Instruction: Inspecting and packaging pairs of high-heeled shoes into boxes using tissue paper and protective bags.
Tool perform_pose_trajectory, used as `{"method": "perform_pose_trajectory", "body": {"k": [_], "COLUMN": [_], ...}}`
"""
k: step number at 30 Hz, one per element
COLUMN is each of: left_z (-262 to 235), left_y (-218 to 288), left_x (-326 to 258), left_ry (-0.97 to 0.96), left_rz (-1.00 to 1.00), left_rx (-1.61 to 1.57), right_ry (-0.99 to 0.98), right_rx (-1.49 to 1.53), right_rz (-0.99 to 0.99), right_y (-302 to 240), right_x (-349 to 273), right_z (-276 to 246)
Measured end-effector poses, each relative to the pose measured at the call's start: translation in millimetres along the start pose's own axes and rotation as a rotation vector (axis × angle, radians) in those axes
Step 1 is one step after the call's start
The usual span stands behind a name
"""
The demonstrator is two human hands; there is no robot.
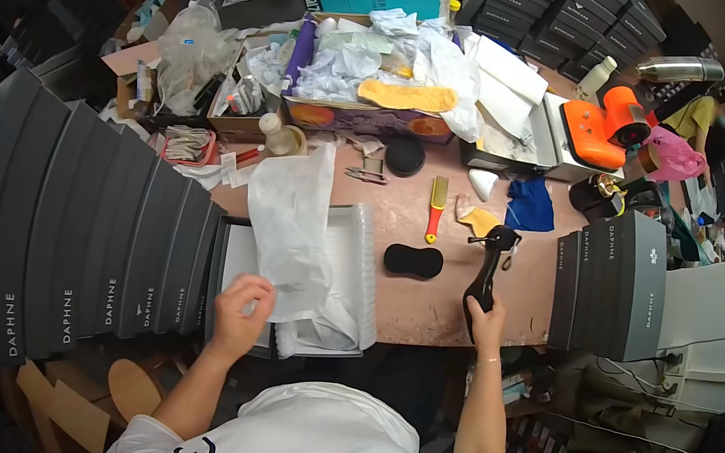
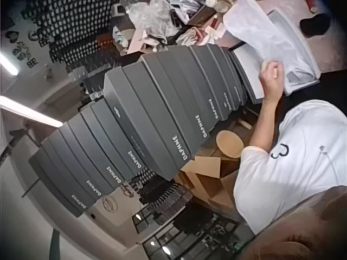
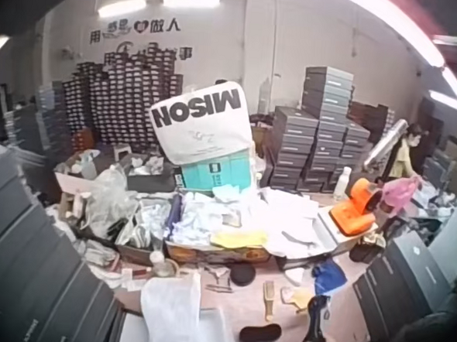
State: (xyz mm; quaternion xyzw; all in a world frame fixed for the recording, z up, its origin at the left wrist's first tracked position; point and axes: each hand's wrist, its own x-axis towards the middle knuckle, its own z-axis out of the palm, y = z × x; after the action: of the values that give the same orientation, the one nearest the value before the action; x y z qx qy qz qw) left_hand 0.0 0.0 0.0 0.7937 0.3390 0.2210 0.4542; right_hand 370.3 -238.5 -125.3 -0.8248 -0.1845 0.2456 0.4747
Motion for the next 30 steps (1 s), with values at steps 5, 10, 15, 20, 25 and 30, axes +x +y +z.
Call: {"method": "perform_pose_trajectory", "body": {"k": [5, 10, 15, 20, 25, 30], "left_z": [81.4, 47.7, 2.1, 13.6, 12.3, -8.0], "left_y": [25.2, 52.3, 58.6, 38.4, 64.1, 24.2], "left_x": [8.0, -8.3, -24.7, -37.3, -36.9, -23.3], "left_ry": [-0.112, -0.147, -0.65, -0.808, -0.695, -0.093], "left_rz": [-0.01, -0.12, 0.489, 0.794, 0.855, 0.551], "left_rx": [-0.501, -0.785, 0.28, 0.476, 0.44, 0.173], "right_ry": [-0.444, -0.662, -0.826, -0.887, -0.814, -0.695], "right_rx": [0.372, 0.493, 0.924, 0.989, 0.978, 1.112], "right_rz": [-0.081, -0.131, 0.046, 0.555, 0.398, 0.235], "right_y": [-128.6, -151.6, -192.3, -158.8, -144.4, -133.0], "right_x": [-115.1, -165.2, -171.9, -208.2, -238.1, -241.1], "right_z": [42.1, 80.5, 44.0, 58.0, 56.9, 6.0]}}
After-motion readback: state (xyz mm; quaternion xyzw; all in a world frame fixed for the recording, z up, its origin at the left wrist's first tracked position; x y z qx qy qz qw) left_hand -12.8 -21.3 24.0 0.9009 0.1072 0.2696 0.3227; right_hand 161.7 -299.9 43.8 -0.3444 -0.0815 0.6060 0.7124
